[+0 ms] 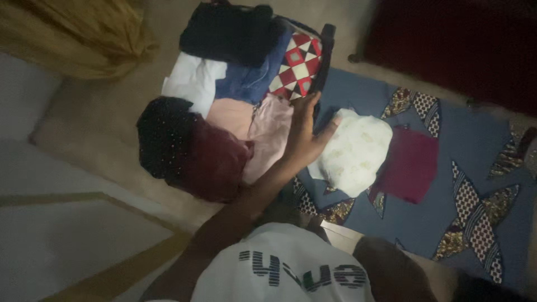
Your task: The person folds and packs several items of clothing, including shirts and jeans, into a suitcase by hand.
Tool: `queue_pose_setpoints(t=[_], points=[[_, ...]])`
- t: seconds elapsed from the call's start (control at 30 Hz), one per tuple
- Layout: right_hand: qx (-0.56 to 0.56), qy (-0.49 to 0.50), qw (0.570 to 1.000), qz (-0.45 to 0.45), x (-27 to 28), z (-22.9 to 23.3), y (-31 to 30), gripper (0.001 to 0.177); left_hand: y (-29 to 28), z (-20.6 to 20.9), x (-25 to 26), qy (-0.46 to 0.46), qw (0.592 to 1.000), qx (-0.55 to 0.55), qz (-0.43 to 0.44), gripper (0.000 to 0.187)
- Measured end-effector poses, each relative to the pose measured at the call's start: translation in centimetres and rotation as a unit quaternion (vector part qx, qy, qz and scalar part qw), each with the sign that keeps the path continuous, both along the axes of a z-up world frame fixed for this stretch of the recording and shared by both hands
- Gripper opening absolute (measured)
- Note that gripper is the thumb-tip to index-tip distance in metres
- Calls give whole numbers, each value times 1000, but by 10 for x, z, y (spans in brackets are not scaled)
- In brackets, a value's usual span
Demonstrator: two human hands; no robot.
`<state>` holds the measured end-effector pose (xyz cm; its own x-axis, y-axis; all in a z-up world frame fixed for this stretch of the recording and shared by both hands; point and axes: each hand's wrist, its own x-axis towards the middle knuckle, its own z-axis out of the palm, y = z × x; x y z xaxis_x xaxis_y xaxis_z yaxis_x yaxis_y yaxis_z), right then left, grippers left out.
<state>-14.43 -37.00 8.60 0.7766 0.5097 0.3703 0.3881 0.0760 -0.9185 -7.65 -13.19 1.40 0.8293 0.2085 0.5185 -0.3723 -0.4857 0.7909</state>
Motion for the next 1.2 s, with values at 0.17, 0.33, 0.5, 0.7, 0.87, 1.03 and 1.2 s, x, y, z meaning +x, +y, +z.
queue_pose_setpoints(t=[0.17, 0.33, 0.5, 0.7, 0.87, 1.03, 1.2], points=[[-5, 6, 999, 33, 8, -6, 31, 26, 38, 17, -25, -18, 999, -47, 14, 69], [17, 22, 998, 64, 8, -16, 69, 26, 72, 29, -40, 35, 991, -127, 21, 66], [45, 0, 998, 49, 23, 1, 86, 26, 121, 37, -39, 76, 961, -264, 16, 68], [306, 29, 952, 2, 101, 1, 152, 28, 211, 20, -4, 20, 946, -302, 113, 67], [244, 244, 920, -184, 164, -71, 310, 32, 260, -14, 34, 94, 866, -481, 101, 79], [312, 217, 900, -213, 192, -120, 366, 54, 276, -56, 79, 135, 799, -567, 149, 82], [265, 245, 896, -258, 206, -110, 383, 51, 284, -81, 118, 151, 737, -628, 197, 67]])
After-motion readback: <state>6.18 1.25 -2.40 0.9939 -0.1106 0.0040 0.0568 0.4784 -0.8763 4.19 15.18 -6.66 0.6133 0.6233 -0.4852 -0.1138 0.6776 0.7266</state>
